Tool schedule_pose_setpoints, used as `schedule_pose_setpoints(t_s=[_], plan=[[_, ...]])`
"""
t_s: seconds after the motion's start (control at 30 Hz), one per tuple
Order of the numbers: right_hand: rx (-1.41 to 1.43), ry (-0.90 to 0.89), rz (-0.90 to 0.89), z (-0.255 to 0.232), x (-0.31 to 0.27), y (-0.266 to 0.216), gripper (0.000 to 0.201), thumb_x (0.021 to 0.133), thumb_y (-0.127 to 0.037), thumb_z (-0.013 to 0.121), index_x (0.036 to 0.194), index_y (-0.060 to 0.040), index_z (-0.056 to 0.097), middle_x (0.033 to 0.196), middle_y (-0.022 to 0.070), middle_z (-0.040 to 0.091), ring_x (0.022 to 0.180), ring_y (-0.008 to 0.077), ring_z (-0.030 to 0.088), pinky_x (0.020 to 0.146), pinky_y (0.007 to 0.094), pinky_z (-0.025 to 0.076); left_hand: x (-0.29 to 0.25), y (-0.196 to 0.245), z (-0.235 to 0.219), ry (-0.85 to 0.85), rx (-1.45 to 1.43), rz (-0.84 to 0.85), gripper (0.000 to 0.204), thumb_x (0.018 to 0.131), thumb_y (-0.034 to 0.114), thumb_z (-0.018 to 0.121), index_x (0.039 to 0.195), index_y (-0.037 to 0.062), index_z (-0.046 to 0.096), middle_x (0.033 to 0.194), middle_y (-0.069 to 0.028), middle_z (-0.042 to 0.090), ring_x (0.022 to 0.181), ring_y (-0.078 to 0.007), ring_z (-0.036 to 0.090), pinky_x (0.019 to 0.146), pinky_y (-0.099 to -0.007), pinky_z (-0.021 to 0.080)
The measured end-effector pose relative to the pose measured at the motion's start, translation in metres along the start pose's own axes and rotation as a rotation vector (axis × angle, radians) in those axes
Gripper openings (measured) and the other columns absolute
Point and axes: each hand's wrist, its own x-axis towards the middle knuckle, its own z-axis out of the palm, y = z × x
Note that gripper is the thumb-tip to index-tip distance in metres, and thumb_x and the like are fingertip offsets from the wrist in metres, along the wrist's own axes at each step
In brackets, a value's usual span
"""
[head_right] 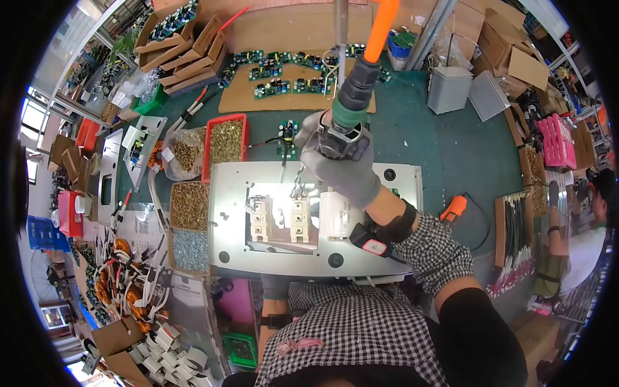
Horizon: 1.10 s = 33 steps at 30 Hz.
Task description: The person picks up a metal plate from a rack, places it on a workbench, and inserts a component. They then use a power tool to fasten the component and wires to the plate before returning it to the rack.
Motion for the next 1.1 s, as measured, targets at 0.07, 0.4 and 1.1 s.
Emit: schedule_pose_setpoints(t_s=[0.07, 0.4, 1.1], plan=[[-0.051, 0.013, -0.003, -0.001, 0.000, 0.002, 0.044, 0.070, 0.013, 0.056, 0.111, -0.0037, 0.052, 0.098, 0.0122, 0.062, 0.076, 0.0154, 0.061, 0.064, 0.0294, 0.053, -0.005, -0.006, 0.006, 0.022, 0.029, 0.053, 0.036, 0.087, 0.012, 0.058, 0.115, -0.0094, 0.051, 0.096, -0.0217, 0.061, 0.086, -0.0353, 0.061, 0.076, -0.0416, 0.050], [-0.193, -0.072, -0.008, 0.002, -0.009, 0.008, 0.038, 0.073, 0.007, 0.061, 0.107, -0.0048, 0.053, 0.097, 0.0088, 0.062, 0.084, 0.0121, 0.061, 0.075, 0.0267, 0.051, 0.014, 0.009, -0.016, 0.036, 0.115, 0.141, 0.034, 0.086, 0.011, 0.059, 0.114, -0.0073, 0.054, 0.101, -0.0226, 0.060, 0.087, -0.0371, 0.061, 0.073, -0.0437, 0.051], [0.009, -0.281, -0.148, 0.032, -0.008, -0.081, 0.043, 0.079, 0.002, 0.056, 0.121, -0.0024, 0.046, 0.107, 0.0157, 0.058, 0.081, 0.0216, 0.062, 0.053, 0.0305, 0.051, -0.020, -0.017, -0.083, 0.460, -1.333, -1.213, 0.016, 0.092, 0.016, 0.055, 0.101, 0.0030, 0.054, 0.079, -0.0033, 0.057, 0.066, -0.0152, 0.057, 0.057, -0.0266, 0.046]])
